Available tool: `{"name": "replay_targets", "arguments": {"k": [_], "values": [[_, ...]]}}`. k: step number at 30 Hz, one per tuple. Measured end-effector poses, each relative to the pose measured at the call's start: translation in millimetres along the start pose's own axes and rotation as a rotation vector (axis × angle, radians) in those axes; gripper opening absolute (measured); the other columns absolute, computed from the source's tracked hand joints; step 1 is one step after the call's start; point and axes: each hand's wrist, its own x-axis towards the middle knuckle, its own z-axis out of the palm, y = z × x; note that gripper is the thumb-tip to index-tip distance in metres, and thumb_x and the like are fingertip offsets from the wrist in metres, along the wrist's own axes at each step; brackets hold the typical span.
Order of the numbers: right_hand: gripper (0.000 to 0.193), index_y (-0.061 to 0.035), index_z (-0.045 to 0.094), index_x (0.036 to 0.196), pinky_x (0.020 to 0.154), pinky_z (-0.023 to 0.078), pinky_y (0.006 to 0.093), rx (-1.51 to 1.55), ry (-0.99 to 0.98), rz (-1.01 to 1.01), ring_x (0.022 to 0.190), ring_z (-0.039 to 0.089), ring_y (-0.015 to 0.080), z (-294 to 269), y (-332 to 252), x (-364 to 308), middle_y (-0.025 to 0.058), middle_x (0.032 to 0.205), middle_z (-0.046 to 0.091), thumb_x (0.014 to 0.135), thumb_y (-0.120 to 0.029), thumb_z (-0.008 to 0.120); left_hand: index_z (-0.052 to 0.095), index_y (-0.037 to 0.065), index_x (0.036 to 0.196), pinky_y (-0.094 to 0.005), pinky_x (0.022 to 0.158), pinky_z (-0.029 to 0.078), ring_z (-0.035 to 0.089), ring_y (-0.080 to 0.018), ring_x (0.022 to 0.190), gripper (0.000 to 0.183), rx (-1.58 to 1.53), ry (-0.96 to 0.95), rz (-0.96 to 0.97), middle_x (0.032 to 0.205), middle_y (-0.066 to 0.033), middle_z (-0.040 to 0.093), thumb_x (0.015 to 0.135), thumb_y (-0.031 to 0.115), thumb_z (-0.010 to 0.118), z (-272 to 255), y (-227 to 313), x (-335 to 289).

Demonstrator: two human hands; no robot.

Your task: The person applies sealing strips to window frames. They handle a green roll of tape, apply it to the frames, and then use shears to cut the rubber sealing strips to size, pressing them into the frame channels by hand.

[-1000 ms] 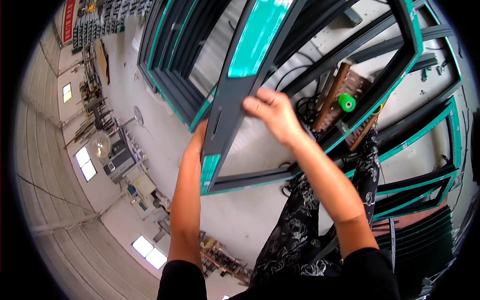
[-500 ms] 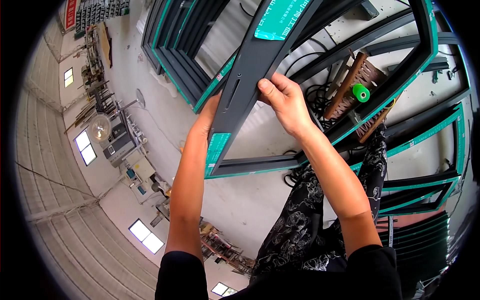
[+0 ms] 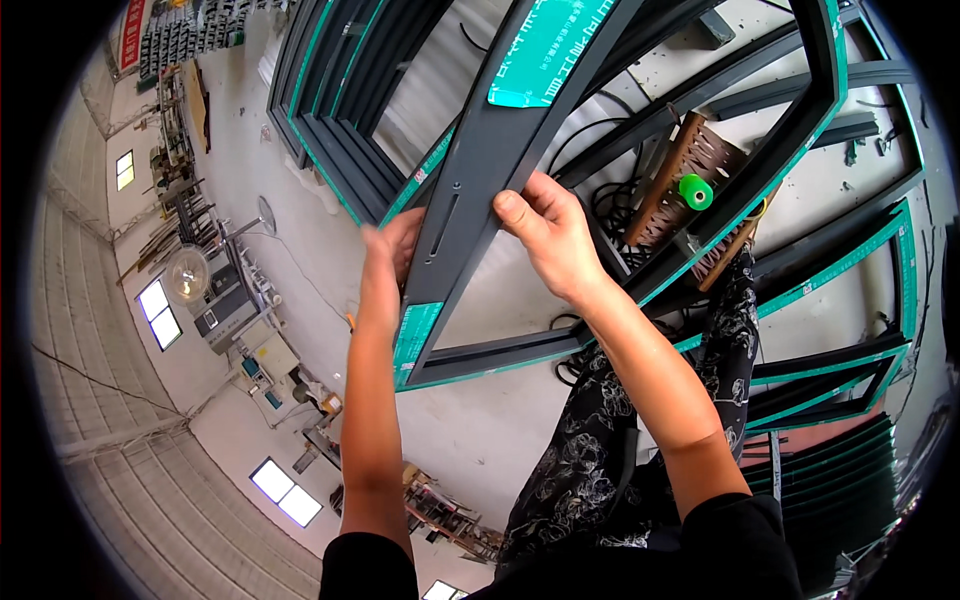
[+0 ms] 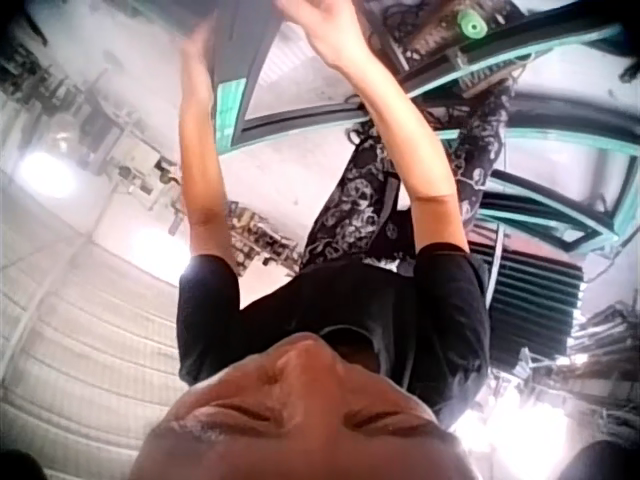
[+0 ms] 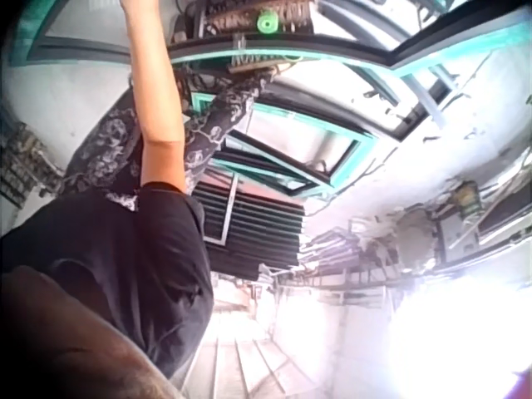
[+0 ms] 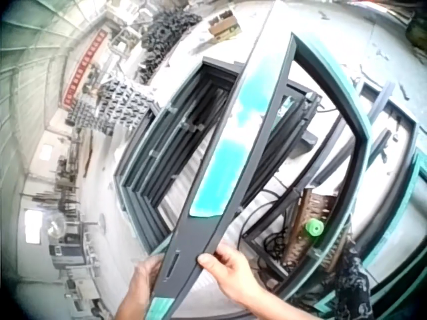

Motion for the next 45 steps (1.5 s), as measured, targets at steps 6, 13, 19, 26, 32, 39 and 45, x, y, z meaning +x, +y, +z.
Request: {"name": "replay_targets", "arguments": {"k": [6,13,19,26,32,39,45], "values": [[0.04,0.0032,0.057,0.123,0.093,0.047,0.0308,-0.027,0.018,0.02,0.104,0.058,0.0132,4.4,1.0,-8.8,0.0072,0.112,0.065,0.095,-0.025,0.065,0.034,0.003,0.142,-0.0401,0.09,0.051,0.061,-0.0306,0.11,0.118,0.812,0.224,0.337,0.125,-0.018,0.059,0.05,0.05,0.091,27.2,-8.6,-32.8],[0.04,0.0032,0.059,0.122,0.092,0.048,0.0299,0.059,0.081,0.009,0.103,0.059,0.0129,12.1,4.4,-6.1,0.0072,0.111,0.065,0.094,-0.025,0.066,0.035,0.0,0.14,-0.0407,0.076,0.055,0.063,-0.0343,0.097,0.106,1.455,0.681,0.642,0.114,-0.0168,0.057,0.053,0.024,0.09,46.5,-40.6,-30.5],[0.037,0.0036,0.059,0.12,0.091,0.047,0.0291,0.007,0.154,-0.035,0.102,0.058,0.0118,13.9,3.6,-5.4,0.0063,0.108,0.065,0.094,-0.022,0.066,0.039,-0.002,0.136,-0.0411,0.074,0.054,0.063,-0.0345,0.092,0.093,1.449,0.684,0.704,0.109,-0.017,0.057,0.057,0.018,0.083,48.3,-40.5,-23.9],[0.047,0.0021,0.054,0.132,0.088,0.047,0.0272,-0.221,0.231,-0.214,0.1,0.057,0.0107,-18.7,-73.4,26.4,0.0051,0.114,0.062,0.098,-0.03,0.06,0.038,-0.001,0.137,-0.043,0.076,0.054,0.062,-0.0369,0.09,0.089,1.436,0.721,0.633,0.106,-0.0185,0.057,0.062,0.02,0.08,45.0,-49.5,-35.0],[0.047,0.0001,0.054,0.128,0.085,0.048,0.0293,-0.009,0.179,-0.296,0.103,0.056,0.0099,-57.6,-180.2,94.6,0.0029,0.114,0.062,0.094,-0.029,0.066,0.039,-0.002,0.135,-0.0418,0.076,0.054,0.063,-0.0366,0.091,0.084,1.434,0.743,0.68,0.108,-0.0185,0.057,0.063,0.02,0.078,49.2,-57.5,-42.0],[0.023,-0.0075,0.062,0.098,0.069,0.046,0.0233,0.079,-0.009,-0.155,0.075,0.05,0.0048,-51.5,-209.3,94.7,-0.0054,0.085,0.059,0.094,-0.03,0.067,0.04,-0.002,0.133,-0.0431,0.075,0.054,0.062,-0.0387,0.089,0.083,1.433,0.742,0.688,0.11,-0.0203,0.056,0.063,0.021,0.078,49.6,-53.4,-50.2],[0.024,-0.0096,0.062,0.096,0.07,0.044,0.0249,-0.046,0.034,-0.186,0.079,0.05,0.0048,-54.0,-214.5,92.3,-0.0049,0.088,0.058,0.093,-0.033,0.067,0.039,-0.002,0.134,-0.0445,0.075,0.053,0.062,-0.0402,0.09,0.085,1.441,0.72,0.696,0.11,-0.0213,0.055,0.062,0.021,0.079,54.9,-48.9,-54.3]]}}
